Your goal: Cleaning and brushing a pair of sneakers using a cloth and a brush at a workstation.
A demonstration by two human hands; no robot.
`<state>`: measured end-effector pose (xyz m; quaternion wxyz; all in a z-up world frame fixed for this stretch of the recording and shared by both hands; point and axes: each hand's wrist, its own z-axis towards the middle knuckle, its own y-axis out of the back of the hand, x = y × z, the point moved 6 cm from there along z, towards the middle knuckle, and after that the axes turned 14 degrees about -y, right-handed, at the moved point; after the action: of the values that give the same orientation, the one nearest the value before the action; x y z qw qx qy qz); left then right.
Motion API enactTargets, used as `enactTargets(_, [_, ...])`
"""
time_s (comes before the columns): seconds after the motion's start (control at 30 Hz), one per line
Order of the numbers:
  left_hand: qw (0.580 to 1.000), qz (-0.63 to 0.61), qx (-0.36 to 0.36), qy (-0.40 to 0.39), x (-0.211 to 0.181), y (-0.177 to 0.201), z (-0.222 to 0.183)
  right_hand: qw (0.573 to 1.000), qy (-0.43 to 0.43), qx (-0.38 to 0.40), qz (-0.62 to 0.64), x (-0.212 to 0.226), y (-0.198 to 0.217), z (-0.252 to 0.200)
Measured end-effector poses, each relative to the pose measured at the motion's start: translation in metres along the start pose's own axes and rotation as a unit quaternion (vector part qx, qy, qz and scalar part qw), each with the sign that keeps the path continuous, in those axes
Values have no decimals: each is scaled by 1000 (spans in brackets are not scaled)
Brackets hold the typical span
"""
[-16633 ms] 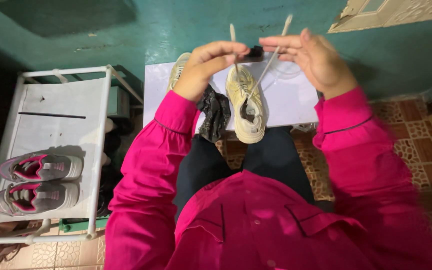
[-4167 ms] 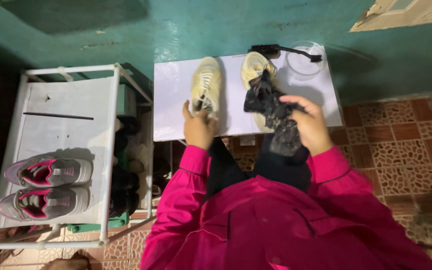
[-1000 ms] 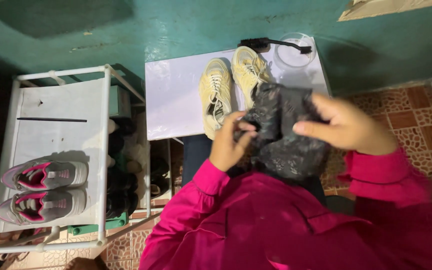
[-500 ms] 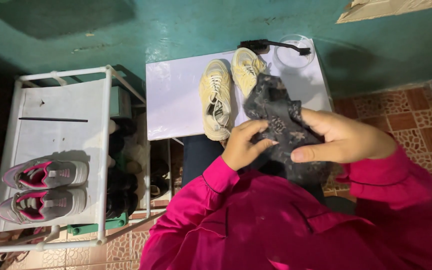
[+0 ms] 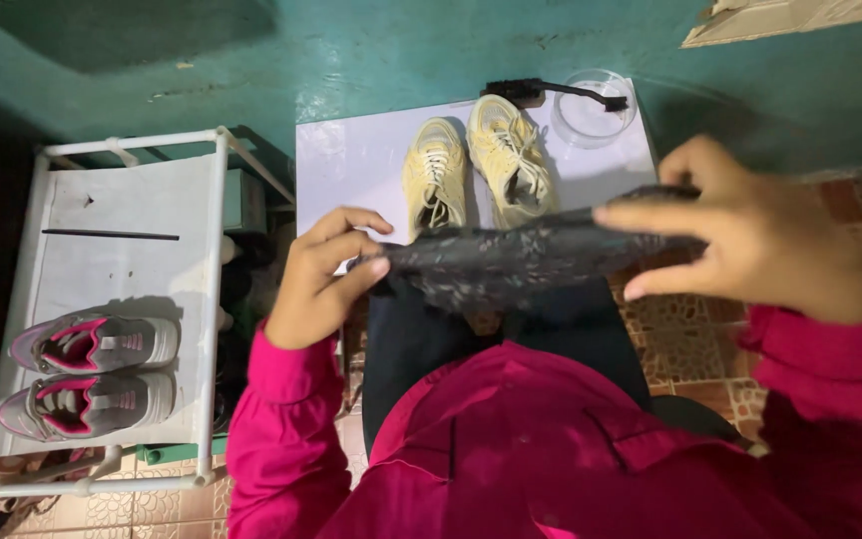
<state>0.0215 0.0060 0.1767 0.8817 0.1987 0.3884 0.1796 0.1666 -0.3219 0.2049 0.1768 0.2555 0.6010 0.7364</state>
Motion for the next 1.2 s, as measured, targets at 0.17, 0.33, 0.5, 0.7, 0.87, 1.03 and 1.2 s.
enactTargets(0.17, [956,-266,110,54,7,-14,-7,991,73,25,107,-3,-10,17])
enactTargets(0.33, [871,-466,134,82,36,-90,-4,969,-246,12,31,-31,-48,60])
enactTargets(0.5, [824,-525,173,-125,5,-137,25,885,-52,27,461,23,-76,77])
enactTargets(0.7, [802,-587,-13,-111,69,-157,-14,705,29,125,697,18,-125,60])
enactTargets(0.87, [843,-529,-89,-22,68,-151,-9,801,-122,132,571,28,-153,58])
enactTargets(1.03, [939,-146,-233,204,92,-108,-28,921,-330,-1,207,-49,-171,48])
enactTargets(1.2, [926,-305,-158,156,62,-164,-22,863,-229,-43,448,-2,-149,56])
